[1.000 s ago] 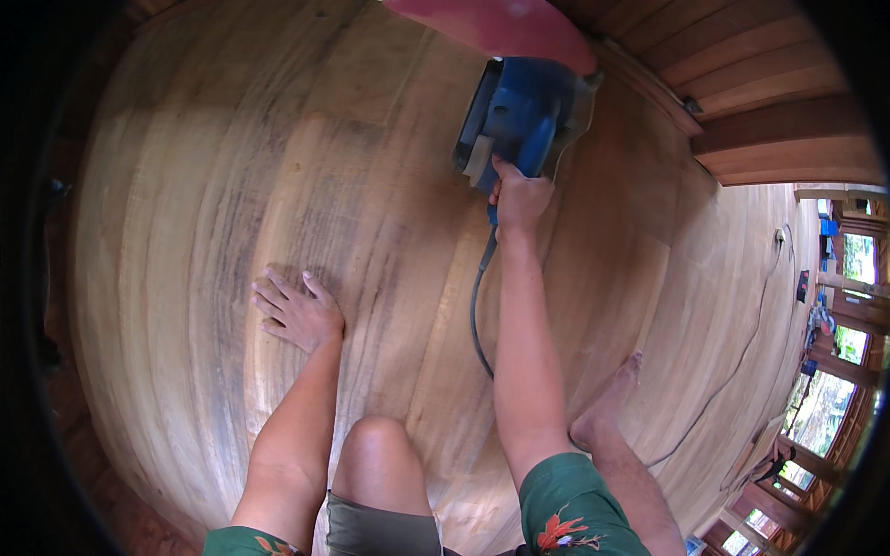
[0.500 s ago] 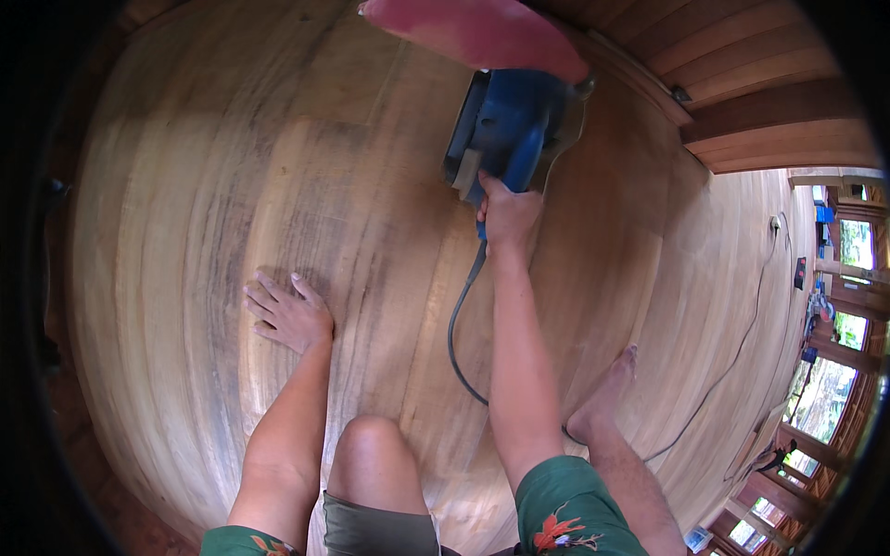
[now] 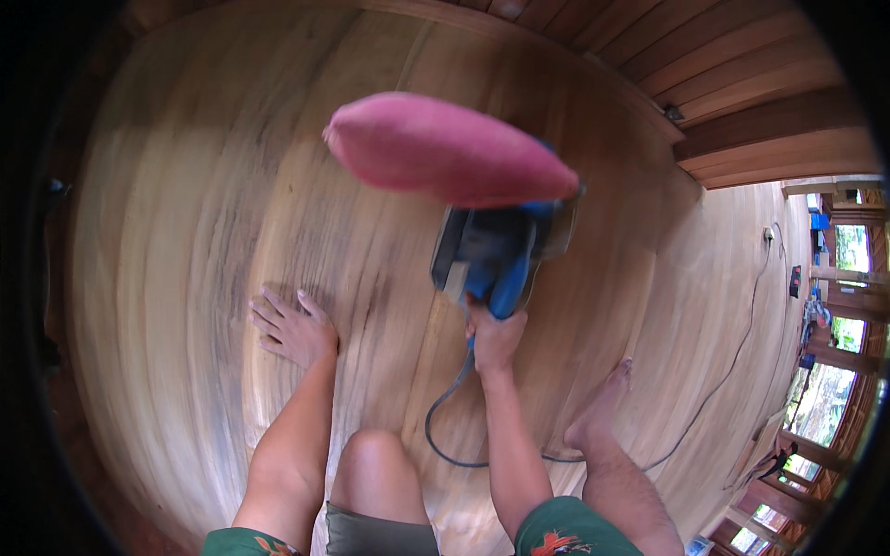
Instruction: The person sands a wooden floor using a handheld electric sander. They move the sander across the floor in various directions while kneeling and sitting, occasionally adjusting their position to reach different areas.
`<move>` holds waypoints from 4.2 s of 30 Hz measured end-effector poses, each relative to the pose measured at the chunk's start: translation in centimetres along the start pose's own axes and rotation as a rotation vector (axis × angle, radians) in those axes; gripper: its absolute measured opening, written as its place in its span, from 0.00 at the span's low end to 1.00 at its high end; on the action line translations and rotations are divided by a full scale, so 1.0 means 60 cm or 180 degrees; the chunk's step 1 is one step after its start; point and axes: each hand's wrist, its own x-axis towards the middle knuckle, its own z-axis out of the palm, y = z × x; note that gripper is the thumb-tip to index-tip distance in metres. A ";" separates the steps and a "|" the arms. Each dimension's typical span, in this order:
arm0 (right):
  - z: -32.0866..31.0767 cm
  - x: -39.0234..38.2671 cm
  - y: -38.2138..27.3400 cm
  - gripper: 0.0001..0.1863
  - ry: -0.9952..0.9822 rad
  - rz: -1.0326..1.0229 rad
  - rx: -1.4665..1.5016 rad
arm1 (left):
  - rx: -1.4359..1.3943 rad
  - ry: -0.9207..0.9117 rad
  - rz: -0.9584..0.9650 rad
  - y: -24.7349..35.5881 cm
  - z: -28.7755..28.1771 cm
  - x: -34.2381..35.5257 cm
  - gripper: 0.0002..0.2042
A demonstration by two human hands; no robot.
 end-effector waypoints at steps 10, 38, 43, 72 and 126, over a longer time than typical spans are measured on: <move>-0.004 -0.112 0.022 0.11 -0.0086 0.0126 -0.0778 | -0.0016 -0.0044 -0.0066 0.005 -0.003 -0.002 0.36; 0.142 0.180 -0.046 0.13 0.0101 -0.0679 -0.0375 | 0.0011 -0.0116 -0.0097 0.012 0.000 -0.004 0.36; 0.108 0.206 -0.042 0.15 0.0269 -0.0587 -0.0413 | 0.0036 -0.0092 -0.0100 0.011 0.004 -0.003 0.35; -0.175 0.192 -0.072 0.09 0.0423 -0.0164 0.0338 | 0.0013 -0.0013 -0.0035 0.007 0.015 -0.002 0.35; 0.013 -0.241 0.128 0.11 -0.0398 -0.0438 -0.0276 | -0.4191 -0.0320 0.0942 -0.657 0.077 -0.168 0.19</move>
